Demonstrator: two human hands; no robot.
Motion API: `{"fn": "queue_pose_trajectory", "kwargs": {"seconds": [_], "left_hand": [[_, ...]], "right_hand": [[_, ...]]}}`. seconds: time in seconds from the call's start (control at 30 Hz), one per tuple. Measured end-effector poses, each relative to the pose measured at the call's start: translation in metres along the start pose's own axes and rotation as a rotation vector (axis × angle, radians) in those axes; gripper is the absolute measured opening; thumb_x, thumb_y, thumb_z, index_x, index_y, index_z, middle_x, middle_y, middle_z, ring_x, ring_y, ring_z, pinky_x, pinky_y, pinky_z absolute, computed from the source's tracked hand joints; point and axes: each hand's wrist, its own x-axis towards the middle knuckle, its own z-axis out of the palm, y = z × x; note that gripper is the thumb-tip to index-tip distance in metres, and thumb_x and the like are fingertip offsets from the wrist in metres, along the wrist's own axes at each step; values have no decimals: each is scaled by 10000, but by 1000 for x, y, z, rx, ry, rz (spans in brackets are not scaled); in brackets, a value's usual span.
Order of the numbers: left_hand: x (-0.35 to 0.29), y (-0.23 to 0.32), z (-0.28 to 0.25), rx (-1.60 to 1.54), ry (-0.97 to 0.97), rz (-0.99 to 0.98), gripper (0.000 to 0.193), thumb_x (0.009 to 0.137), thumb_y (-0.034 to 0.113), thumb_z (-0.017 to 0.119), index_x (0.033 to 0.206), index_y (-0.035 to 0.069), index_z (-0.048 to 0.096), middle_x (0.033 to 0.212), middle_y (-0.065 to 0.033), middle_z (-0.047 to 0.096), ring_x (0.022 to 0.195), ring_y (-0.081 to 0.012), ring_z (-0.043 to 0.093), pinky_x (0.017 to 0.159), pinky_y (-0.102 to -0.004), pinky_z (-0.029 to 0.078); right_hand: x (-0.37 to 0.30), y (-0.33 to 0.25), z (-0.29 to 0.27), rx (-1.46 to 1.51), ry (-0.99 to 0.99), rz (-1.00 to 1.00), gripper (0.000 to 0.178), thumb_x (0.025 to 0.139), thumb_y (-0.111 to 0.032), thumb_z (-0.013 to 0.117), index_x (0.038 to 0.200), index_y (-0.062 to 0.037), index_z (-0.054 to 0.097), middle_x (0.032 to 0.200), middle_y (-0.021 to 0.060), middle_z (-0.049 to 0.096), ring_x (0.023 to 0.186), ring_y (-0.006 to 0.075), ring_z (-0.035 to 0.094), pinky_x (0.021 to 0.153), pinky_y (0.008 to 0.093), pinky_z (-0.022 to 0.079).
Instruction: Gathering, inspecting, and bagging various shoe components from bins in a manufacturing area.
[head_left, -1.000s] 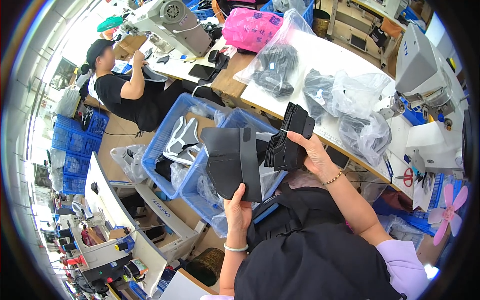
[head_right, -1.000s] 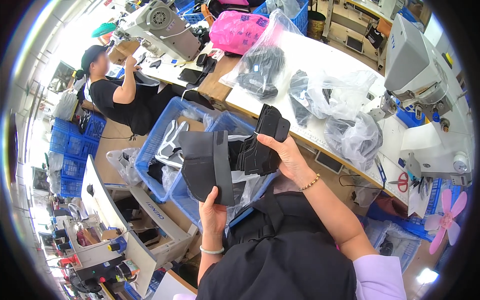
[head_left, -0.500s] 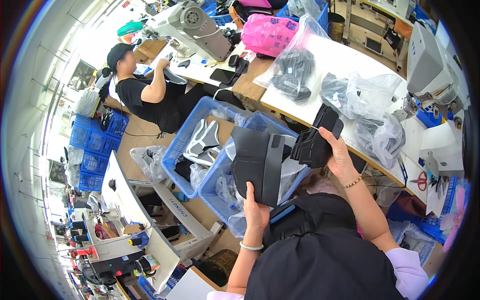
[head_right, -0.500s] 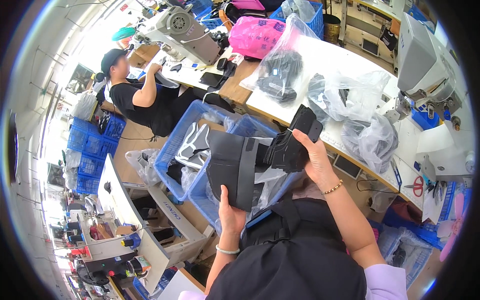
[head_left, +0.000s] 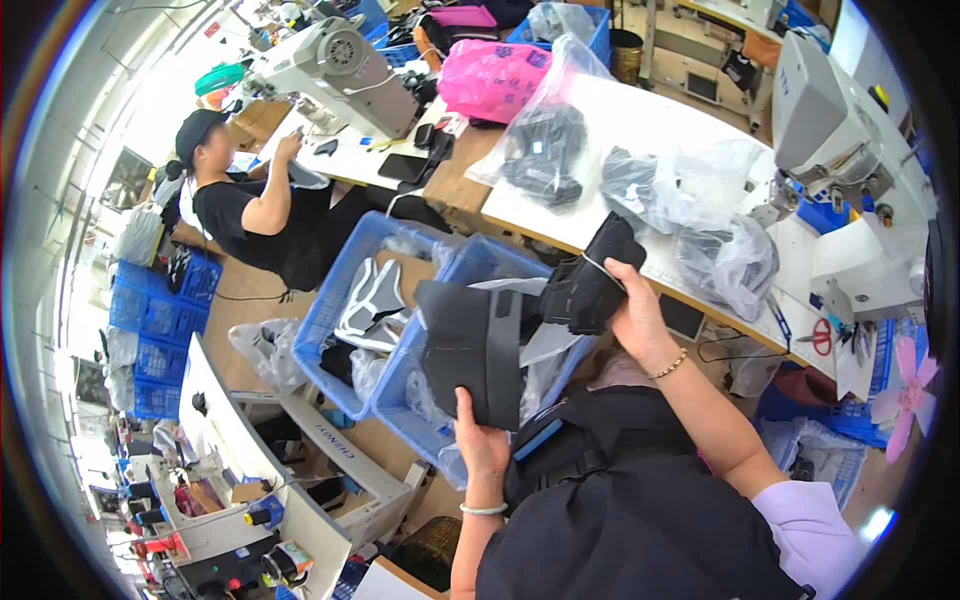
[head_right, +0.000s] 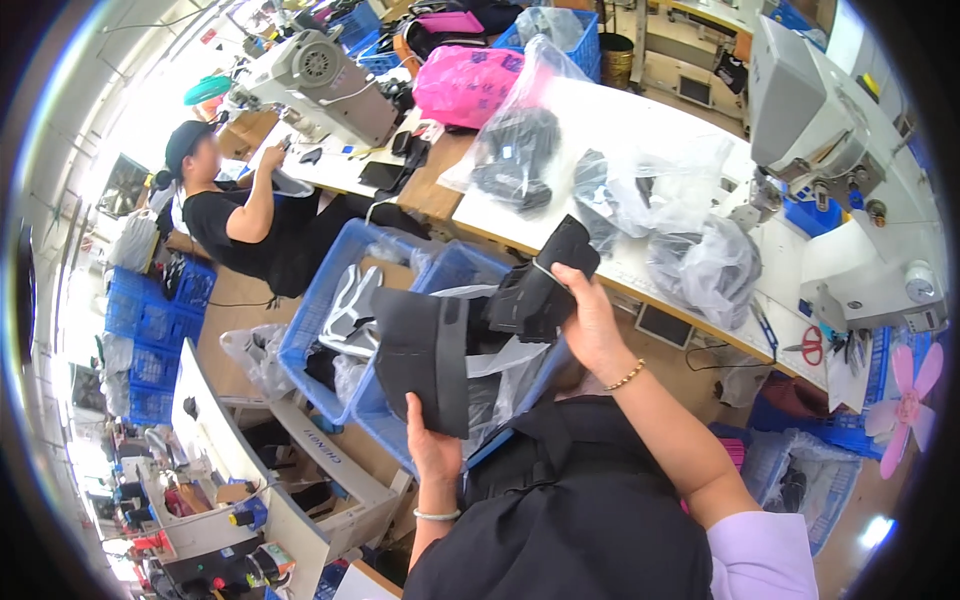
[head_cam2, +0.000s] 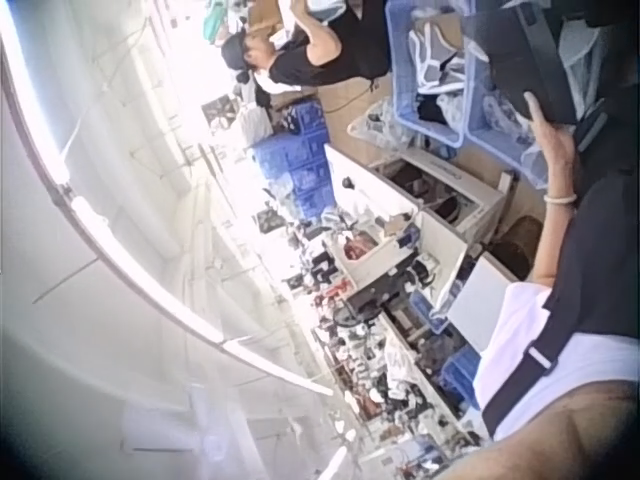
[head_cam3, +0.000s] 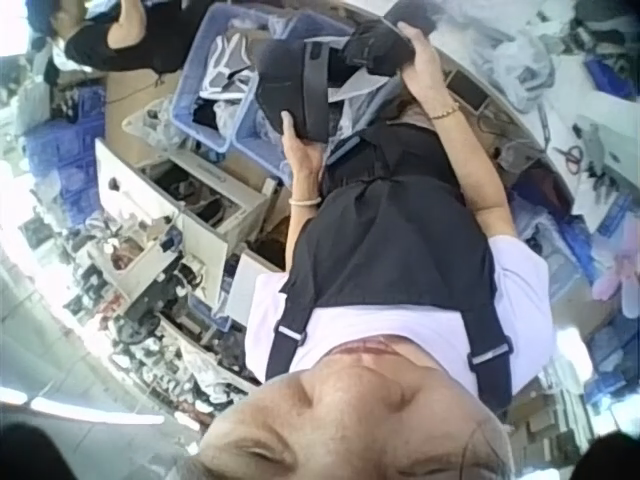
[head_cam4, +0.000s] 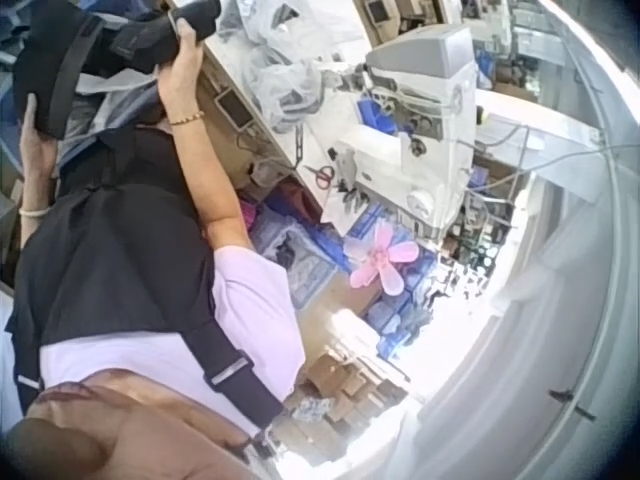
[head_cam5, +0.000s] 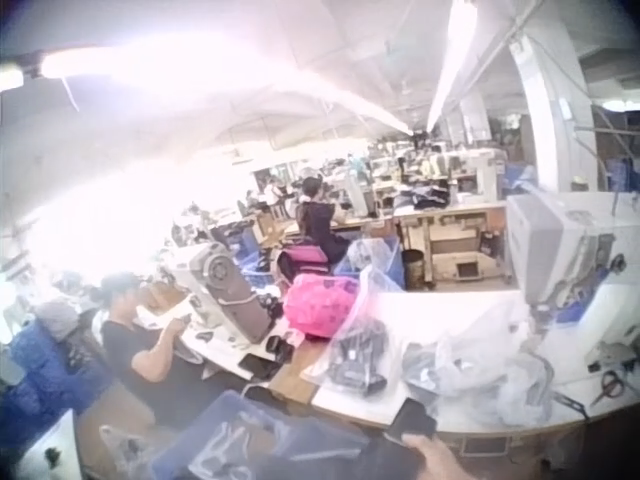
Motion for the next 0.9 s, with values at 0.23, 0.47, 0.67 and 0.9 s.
{"fn": "queue_pose_trajectory", "kwargs": {"seconds": [0.23,0.47,0.67,0.9], "left_hand": [[0,3,-2,-58,-12,40,427,916,279,493,1215,-21,441,1191,-136,531,1067,-257,544,930,-389,433],[1,2,3,-38,-41,67,399,901,231,521,1194,-31,454,1165,-143,546,1045,-261,559,905,-404,451],[6,2,7,-47,-8,30,361,879,180,557,1188,16,468,1152,-110,550,1039,-251,556,895,-386,458],[19,-4,3,-35,14,50,387,841,85,599,1202,53,463,1147,-76,554,1036,-217,556,886,-361,459]], "right_hand": [[2,-1,10,-11,-51,-107,376,820,-146,651,1146,-86,471,1055,7,544,974,131,529,865,313,428],[9,-1,9,32,-50,-109,384,815,-123,656,1146,-87,465,1053,5,545,974,138,533,874,323,429],[11,-6,10,53,-25,-121,264,817,-154,647,1051,-81,552,988,1,593,924,123,559,863,306,440],[14,-8,4,58,-40,-53,264,812,-126,637,1055,-79,545,976,7,593,918,125,561,846,302,444]]}}
